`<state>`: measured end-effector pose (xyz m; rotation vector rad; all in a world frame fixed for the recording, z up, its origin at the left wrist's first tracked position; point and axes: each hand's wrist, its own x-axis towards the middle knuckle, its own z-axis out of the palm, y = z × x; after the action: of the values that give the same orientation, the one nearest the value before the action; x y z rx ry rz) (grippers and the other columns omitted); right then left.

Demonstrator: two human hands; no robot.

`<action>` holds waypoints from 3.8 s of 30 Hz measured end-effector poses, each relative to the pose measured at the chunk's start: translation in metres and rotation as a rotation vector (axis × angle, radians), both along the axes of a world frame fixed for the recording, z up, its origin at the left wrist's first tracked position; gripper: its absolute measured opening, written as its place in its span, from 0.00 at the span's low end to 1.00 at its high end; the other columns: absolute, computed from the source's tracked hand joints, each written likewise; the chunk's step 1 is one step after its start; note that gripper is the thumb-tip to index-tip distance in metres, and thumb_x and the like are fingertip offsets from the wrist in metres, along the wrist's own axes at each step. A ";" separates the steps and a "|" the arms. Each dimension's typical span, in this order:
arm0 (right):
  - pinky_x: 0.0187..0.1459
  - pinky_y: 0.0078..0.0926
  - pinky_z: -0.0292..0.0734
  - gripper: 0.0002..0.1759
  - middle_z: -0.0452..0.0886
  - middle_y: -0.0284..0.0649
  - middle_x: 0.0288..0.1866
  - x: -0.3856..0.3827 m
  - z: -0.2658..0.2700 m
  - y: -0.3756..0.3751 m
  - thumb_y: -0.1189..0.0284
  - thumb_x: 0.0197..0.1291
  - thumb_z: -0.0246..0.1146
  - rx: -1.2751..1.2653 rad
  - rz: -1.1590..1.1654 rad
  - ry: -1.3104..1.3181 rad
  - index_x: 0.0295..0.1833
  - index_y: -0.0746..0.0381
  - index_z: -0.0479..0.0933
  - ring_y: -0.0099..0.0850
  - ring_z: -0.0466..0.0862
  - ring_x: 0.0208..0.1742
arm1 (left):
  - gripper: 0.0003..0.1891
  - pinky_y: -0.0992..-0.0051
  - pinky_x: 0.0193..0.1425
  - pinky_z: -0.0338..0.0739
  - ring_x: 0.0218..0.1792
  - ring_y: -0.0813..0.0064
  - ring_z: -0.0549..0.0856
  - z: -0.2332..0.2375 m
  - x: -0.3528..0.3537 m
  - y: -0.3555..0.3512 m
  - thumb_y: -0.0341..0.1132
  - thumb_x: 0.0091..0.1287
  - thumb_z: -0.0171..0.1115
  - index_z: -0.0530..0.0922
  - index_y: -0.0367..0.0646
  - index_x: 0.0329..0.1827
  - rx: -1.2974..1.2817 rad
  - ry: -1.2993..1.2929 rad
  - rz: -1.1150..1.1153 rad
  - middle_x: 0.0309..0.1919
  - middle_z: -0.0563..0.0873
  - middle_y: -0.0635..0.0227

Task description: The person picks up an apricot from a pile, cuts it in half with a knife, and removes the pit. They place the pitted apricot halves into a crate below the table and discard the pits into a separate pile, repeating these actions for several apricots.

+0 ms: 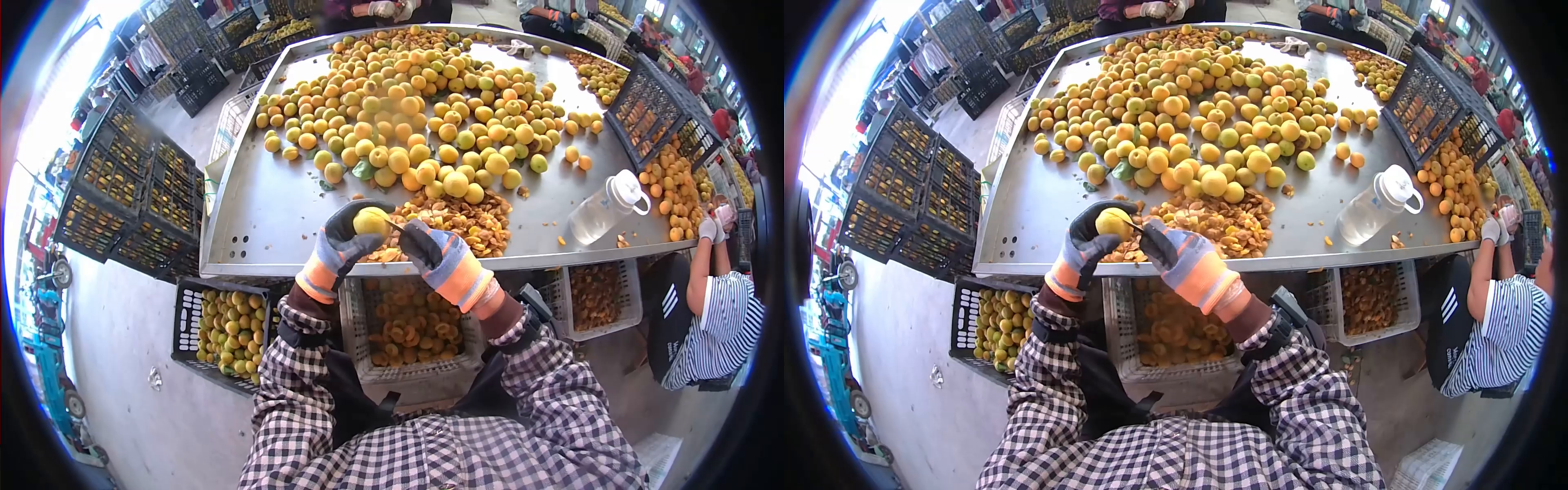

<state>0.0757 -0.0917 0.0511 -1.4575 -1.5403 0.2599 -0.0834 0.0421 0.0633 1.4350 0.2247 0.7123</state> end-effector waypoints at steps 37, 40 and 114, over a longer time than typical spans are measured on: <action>0.33 0.45 0.78 0.16 0.81 0.50 0.32 -0.009 -0.034 0.011 0.69 0.61 0.62 -0.053 -0.164 -0.117 0.53 0.63 0.72 0.51 0.83 0.35 | 0.26 0.74 0.53 0.77 0.44 0.73 0.83 -0.025 0.034 -0.028 0.51 0.71 0.59 0.75 0.35 0.58 -0.325 -0.042 0.102 0.45 0.84 0.64; 0.33 0.44 0.78 0.15 0.81 0.49 0.32 -0.013 -0.028 0.012 0.68 0.62 0.61 -0.074 -0.189 -0.098 0.51 0.63 0.71 0.50 0.83 0.35 | 0.28 0.71 0.58 0.74 0.48 0.72 0.81 -0.018 0.044 -0.042 0.54 0.75 0.50 0.75 0.35 0.59 -0.661 -0.172 -0.006 0.48 0.84 0.63; 0.12 0.19 0.61 0.14 0.71 0.36 0.19 0.039 0.032 0.023 0.64 0.74 0.54 0.614 -0.056 0.879 0.48 0.66 0.72 0.21 0.65 0.12 | 0.25 0.83 0.30 0.76 0.31 0.82 0.81 -0.030 0.067 -0.046 0.24 0.59 0.64 0.72 0.40 0.61 -0.183 0.309 -0.104 0.41 0.81 0.68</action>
<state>0.1150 -0.0687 0.0828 -0.7249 -0.7491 0.3033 -0.0160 -0.0043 0.0330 1.3654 0.4400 0.3722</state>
